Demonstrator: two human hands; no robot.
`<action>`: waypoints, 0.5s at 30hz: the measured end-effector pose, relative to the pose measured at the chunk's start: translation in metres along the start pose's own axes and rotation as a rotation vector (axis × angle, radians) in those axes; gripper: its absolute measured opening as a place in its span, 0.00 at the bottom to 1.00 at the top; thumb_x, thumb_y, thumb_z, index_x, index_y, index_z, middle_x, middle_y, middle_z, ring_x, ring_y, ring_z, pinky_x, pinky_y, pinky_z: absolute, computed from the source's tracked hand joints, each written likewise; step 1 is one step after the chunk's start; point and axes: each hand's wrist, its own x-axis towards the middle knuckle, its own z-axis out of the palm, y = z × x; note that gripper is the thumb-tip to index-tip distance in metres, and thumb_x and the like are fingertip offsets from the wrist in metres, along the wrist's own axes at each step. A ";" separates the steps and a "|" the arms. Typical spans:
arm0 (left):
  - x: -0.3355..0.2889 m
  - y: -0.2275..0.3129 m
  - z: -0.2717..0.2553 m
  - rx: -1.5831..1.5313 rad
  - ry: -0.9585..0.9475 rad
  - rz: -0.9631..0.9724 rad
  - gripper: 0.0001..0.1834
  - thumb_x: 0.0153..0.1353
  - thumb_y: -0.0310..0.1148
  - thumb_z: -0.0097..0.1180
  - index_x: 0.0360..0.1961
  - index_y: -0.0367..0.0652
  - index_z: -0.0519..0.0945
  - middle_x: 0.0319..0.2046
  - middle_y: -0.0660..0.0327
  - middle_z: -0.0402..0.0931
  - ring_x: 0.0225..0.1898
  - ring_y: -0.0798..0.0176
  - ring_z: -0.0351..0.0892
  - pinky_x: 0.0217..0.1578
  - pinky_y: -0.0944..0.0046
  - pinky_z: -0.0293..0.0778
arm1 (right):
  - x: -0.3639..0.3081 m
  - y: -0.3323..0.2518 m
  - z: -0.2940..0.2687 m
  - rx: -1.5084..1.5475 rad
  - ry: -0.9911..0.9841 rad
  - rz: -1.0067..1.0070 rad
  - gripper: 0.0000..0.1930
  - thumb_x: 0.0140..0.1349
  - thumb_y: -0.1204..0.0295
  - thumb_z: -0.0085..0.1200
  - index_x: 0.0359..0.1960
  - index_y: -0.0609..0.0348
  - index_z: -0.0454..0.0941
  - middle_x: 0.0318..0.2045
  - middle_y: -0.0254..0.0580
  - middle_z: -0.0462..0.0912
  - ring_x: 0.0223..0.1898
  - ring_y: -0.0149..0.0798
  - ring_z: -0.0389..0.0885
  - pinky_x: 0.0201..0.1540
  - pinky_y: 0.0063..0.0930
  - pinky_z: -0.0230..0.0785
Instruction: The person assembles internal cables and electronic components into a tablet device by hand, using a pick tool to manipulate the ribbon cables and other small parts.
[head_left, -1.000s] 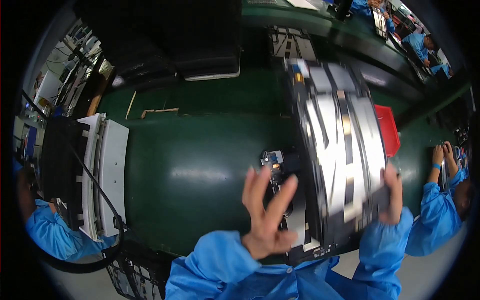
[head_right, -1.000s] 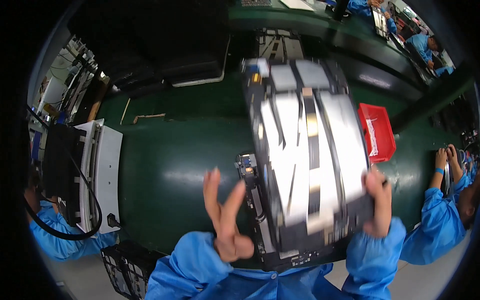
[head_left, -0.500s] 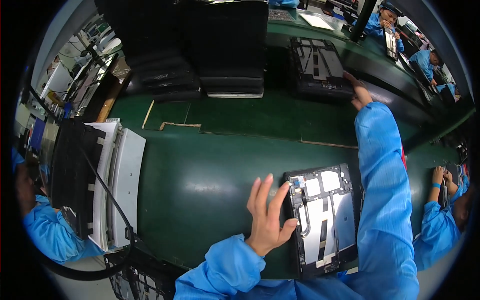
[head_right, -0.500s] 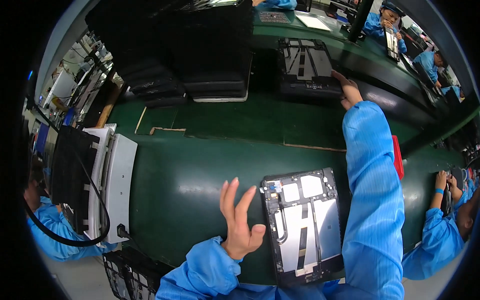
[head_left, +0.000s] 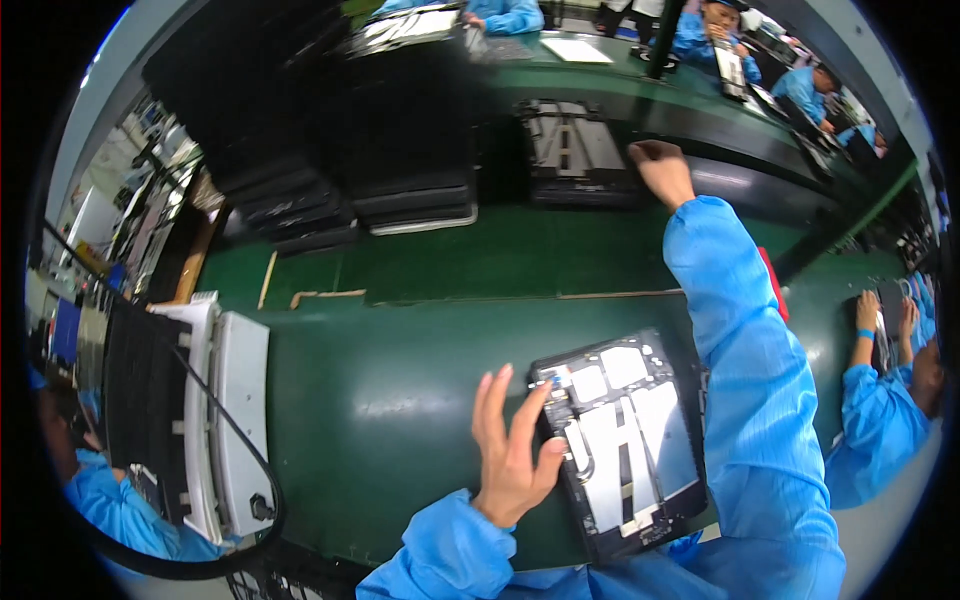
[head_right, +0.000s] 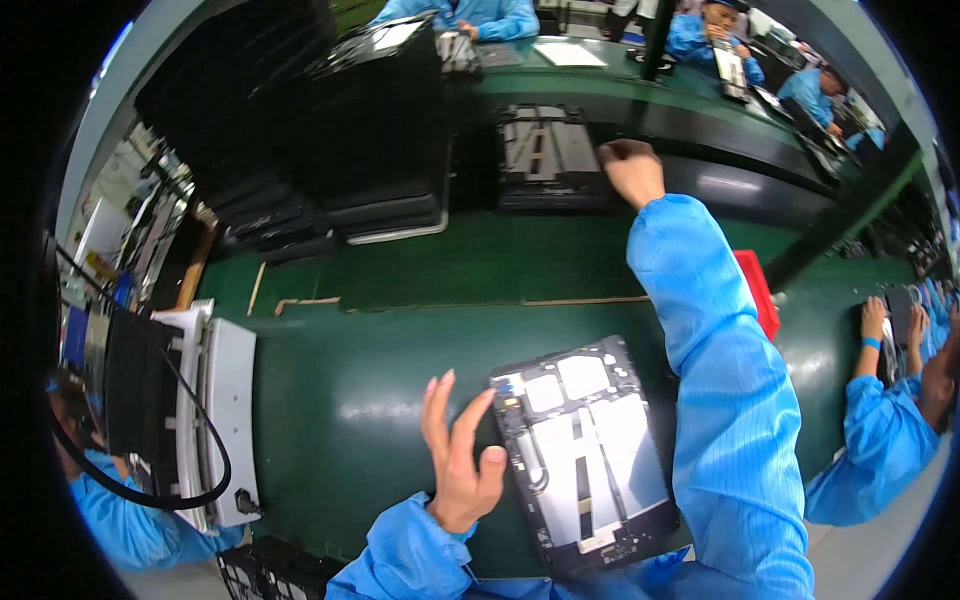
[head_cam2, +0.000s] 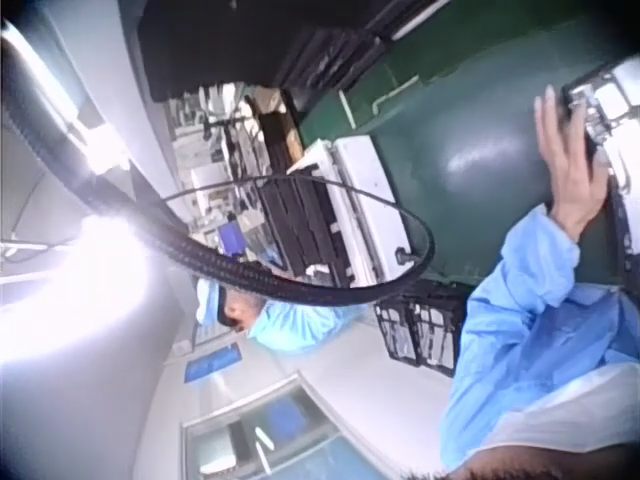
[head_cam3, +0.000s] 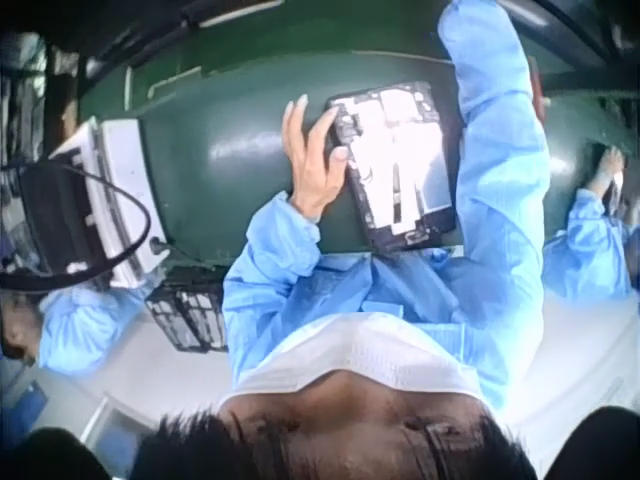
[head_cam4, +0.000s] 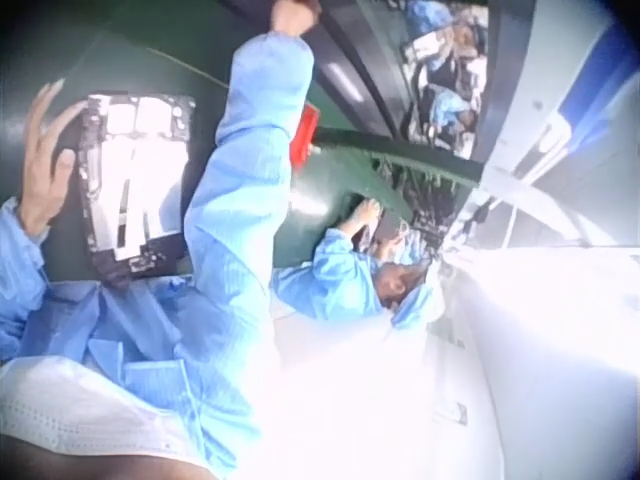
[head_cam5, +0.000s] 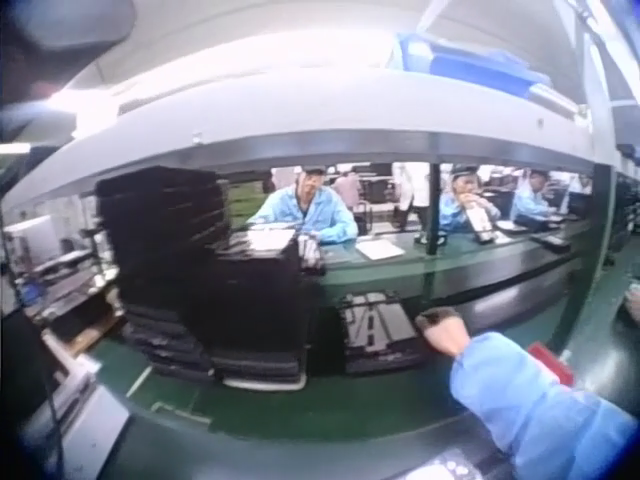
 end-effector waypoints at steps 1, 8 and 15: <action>0.000 0.001 -0.001 0.005 -0.014 -0.003 0.26 0.63 0.48 0.46 0.56 0.42 0.72 0.63 0.43 0.52 0.64 0.37 0.49 0.62 0.44 0.47 | -0.014 -0.028 -0.019 -0.064 -0.070 -0.059 0.14 0.55 0.63 0.53 0.36 0.61 0.82 0.33 0.50 0.83 0.39 0.45 0.83 0.44 0.32 0.72; -0.009 0.006 -0.006 -0.001 -0.022 -0.033 0.28 0.66 0.51 0.37 0.53 0.39 0.72 0.62 0.45 0.55 0.64 0.40 0.50 0.62 0.46 0.48 | -0.185 -0.139 -0.157 -0.270 -0.545 -0.286 0.13 0.57 0.65 0.56 0.36 0.64 0.78 0.27 0.55 0.80 0.31 0.53 0.80 0.34 0.40 0.72; -0.009 0.019 0.004 -0.080 -0.027 -0.052 0.24 0.66 0.47 0.40 0.51 0.38 0.74 0.62 0.46 0.54 0.64 0.41 0.49 0.62 0.46 0.47 | -0.308 -0.036 -0.215 -0.727 -0.603 0.196 0.15 0.55 0.65 0.58 0.39 0.62 0.74 0.22 0.54 0.79 0.28 0.57 0.79 0.31 0.44 0.71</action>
